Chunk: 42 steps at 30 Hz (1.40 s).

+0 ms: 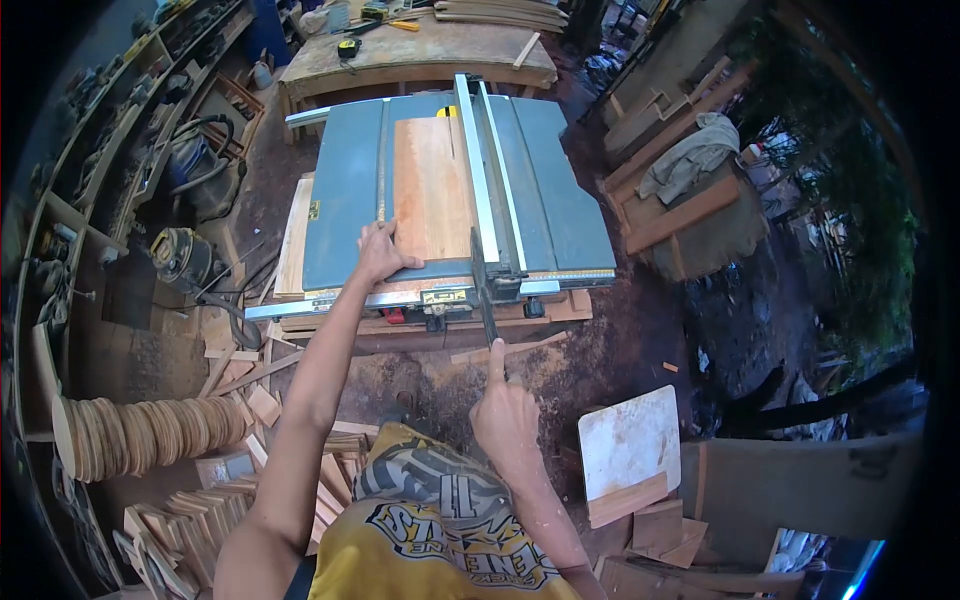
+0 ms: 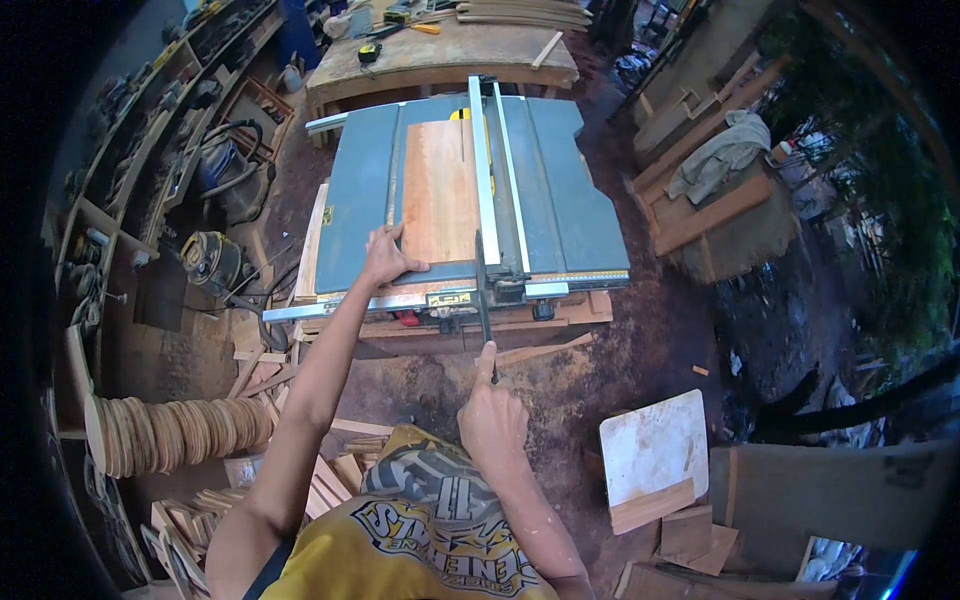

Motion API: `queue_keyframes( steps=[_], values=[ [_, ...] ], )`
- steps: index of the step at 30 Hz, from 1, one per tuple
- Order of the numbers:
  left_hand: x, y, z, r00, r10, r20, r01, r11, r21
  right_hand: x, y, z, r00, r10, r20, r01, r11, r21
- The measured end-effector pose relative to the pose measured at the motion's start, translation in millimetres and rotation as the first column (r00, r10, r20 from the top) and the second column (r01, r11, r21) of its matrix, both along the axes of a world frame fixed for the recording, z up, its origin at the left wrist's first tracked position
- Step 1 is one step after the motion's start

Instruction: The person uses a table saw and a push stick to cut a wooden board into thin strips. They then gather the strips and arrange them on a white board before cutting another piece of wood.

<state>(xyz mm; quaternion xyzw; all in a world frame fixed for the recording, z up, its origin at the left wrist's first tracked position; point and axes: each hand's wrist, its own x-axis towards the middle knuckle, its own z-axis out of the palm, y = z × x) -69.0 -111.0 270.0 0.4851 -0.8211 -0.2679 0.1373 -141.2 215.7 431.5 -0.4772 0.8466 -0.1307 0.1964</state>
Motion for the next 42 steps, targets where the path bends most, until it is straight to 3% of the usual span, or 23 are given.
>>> queue_keyframes(
  steps=[3,9,18,24,31,34,42],
  values=[
    [-2,-11,-3,1.0,0.017,-0.023,-0.017,1.0,-0.01,-7,-13,-5,0.999,-0.006,0.052,0.004,1.0,0.028],
    [-11,-35,-8,0.997,0.009,-0.081,-0.009,1.0,0.0,-15,-38,-4,0.996,0.037,-0.076,-0.04,0.998,-0.039],
    [-30,-91,-18,0.995,-0.021,-0.099,0.019,1.0,-0.019,-29,-96,10,1.0,-0.03,-0.003,0.03,0.994,0.106],
    [-45,-124,-20,0.996,-0.025,-0.087,0.021,0.999,-0.045,-46,-123,-3,0.998,-0.014,-0.058,0.014,1.0,-0.004],
    [-60,-155,-10,0.988,-0.068,-0.141,0.068,0.998,-0.006,-62,-159,3,0.998,0.005,-0.063,-0.003,0.999,0.045],
    [-65,-170,-8,0.989,-0.144,-0.043,0.143,0.99,-0.009,-69,-169,-5,0.998,0.023,-0.064,-0.02,0.999,0.042],
    [-77,-195,-2,0.989,-0.149,0.003,0.149,0.989,-0.015,-78,-198,-3,0.995,0.044,-0.087,-0.038,0.996,0.075]
  ],
)
